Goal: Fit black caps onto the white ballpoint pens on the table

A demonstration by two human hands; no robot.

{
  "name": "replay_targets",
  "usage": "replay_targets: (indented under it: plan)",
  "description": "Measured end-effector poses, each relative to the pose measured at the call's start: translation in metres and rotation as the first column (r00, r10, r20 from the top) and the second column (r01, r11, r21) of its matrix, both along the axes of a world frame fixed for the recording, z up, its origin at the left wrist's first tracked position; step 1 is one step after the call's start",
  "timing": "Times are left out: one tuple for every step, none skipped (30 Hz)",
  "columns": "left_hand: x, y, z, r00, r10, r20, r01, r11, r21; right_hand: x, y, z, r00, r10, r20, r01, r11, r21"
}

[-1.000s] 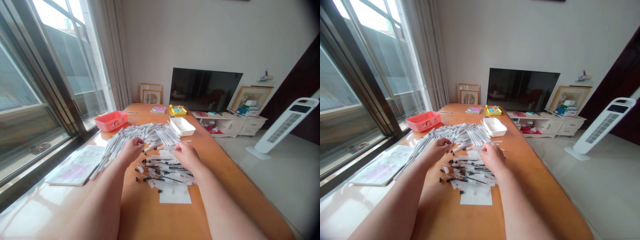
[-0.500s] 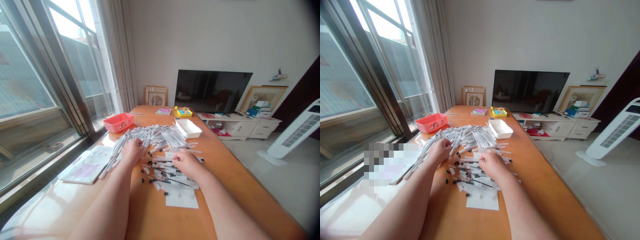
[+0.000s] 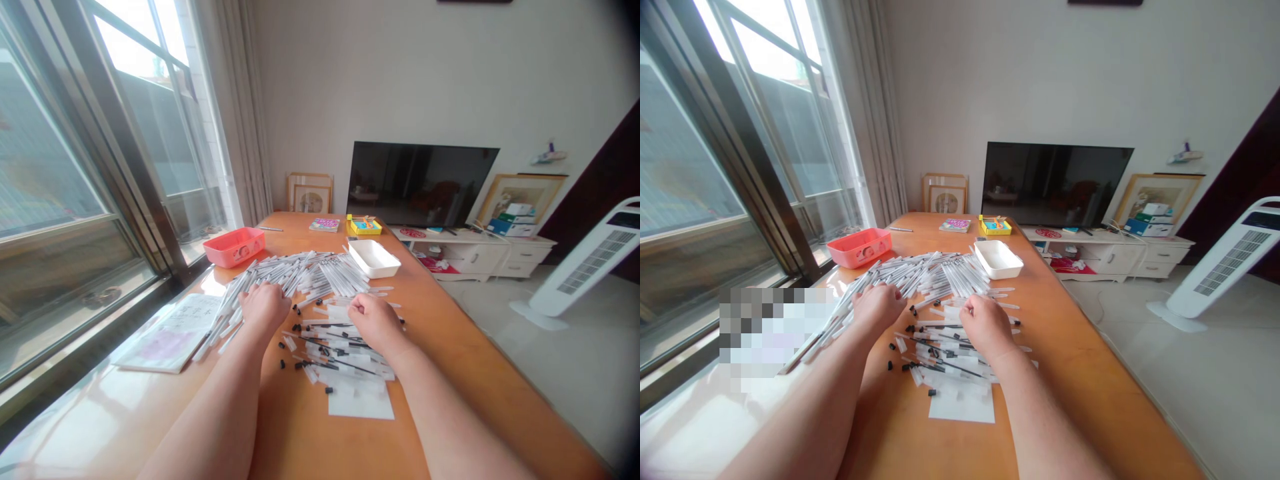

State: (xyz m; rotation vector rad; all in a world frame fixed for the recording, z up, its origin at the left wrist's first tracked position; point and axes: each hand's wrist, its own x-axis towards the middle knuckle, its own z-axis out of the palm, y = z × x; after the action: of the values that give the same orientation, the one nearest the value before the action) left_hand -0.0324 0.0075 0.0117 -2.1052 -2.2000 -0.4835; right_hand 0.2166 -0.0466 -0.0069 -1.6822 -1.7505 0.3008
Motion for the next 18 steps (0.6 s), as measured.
replay_targets:
  plan:
    - [0.003,-0.002,0.002,0.999,-0.029,0.025,0.029,0.999,0.026,-0.001,0.0,0.001,0.998,-0.009,-0.061,0.009,1.0,0.007]
    - [0.006,-0.004,0.005,0.995,-0.085,0.058,0.082,0.995,0.058,-0.002,0.0,0.002,0.99,-0.004,-0.141,0.005,1.0,0.01]
    - [0.01,-0.007,0.006,0.982,-0.157,0.106,0.148,0.985,0.084,-0.003,0.0,0.004,0.97,0.016,-0.241,-0.015,1.0,0.008]
    - [0.015,-0.01,0.007,0.953,-0.247,0.175,0.235,0.968,0.09,-0.005,-0.001,0.005,0.934,0.045,-0.355,-0.048,0.999,0.0]
    - [0.02,-0.013,0.007,0.901,-0.342,0.268,0.331,0.94,0.087,-0.007,-0.001,0.007,0.878,0.073,-0.472,-0.089,0.996,-0.01]
    - [0.026,-0.016,0.006,0.83,-0.419,0.368,0.415,0.905,0.096,-0.008,-0.002,0.008,0.808,0.097,-0.581,-0.133,0.991,-0.02]
    - [0.032,-0.019,0.005,0.746,-0.481,0.462,0.494,0.864,0.102,-0.01,-0.003,0.01,0.734,0.11,-0.67,-0.171,0.985,-0.025]
    - [0.037,-0.023,0.003,0.652,-0.524,0.548,0.572,0.814,0.098,-0.012,-0.003,0.011,0.665,0.112,-0.738,-0.194,0.981,-0.026]
    - [0.043,-0.025,0.002,0.561,-0.541,0.626,0.629,0.771,0.103,-0.013,-0.003,0.011,0.606,0.108,-0.788,-0.205,0.979,-0.024]
    - [0.047,-0.028,0.0,0.482,-0.55,0.681,0.674,0.73,0.113,-0.013,-0.003,0.011,0.555,0.104,-0.825,-0.208,0.978,-0.017]
    - [0.052,-0.03,-0.001,0.431,-0.558,0.709,0.699,0.703,0.128,-0.014,-0.002,0.012,0.509,0.102,-0.855,-0.204,0.979,-0.005]
    - [0.056,-0.032,-0.002,0.408,-0.563,0.719,0.705,0.694,0.144,-0.014,-0.002,0.011,0.463,0.099,-0.881,-0.195,0.981,0.008]
    - [0.059,-0.034,-0.003,0.413,-0.573,0.708,0.696,0.7,0.16,-0.013,-0.001,0.011,0.419,0.095,-0.903,-0.182,0.983,0.019]
    - [0.062,-0.035,-0.003,0.443,-0.585,0.679,0.675,0.717,0.177,-0.013,0.0,0.011,0.377,0.09,-0.922,-0.168,0.985,0.027]
    - [0.064,-0.036,-0.003,0.489,-0.598,0.635,0.648,0.736,0.195,-0.013,0.0,0.011,0.339,0.082,-0.937,-0.155,0.987,0.03]
    - [0.065,-0.037,-0.002,0.54,-0.613,0.576,0.625,0.751,0.214,-0.013,0.001,0.01,0.309,0.068,-0.948,-0.139,0.99,0.026]
    - [0.066,-0.038,-0.001,0.588,-0.631,0.506,0.61,0.757,0.235,-0.013,0.001,0.01,0.288,0.052,-0.956,-0.122,0.992,0.017]
    - [0.067,-0.039,0.001,0.624,-0.65,0.433,0.608,0.752,0.253,-0.013,0.002,0.009,0.273,0.035,-0.961,-0.109,0.994,0.005]
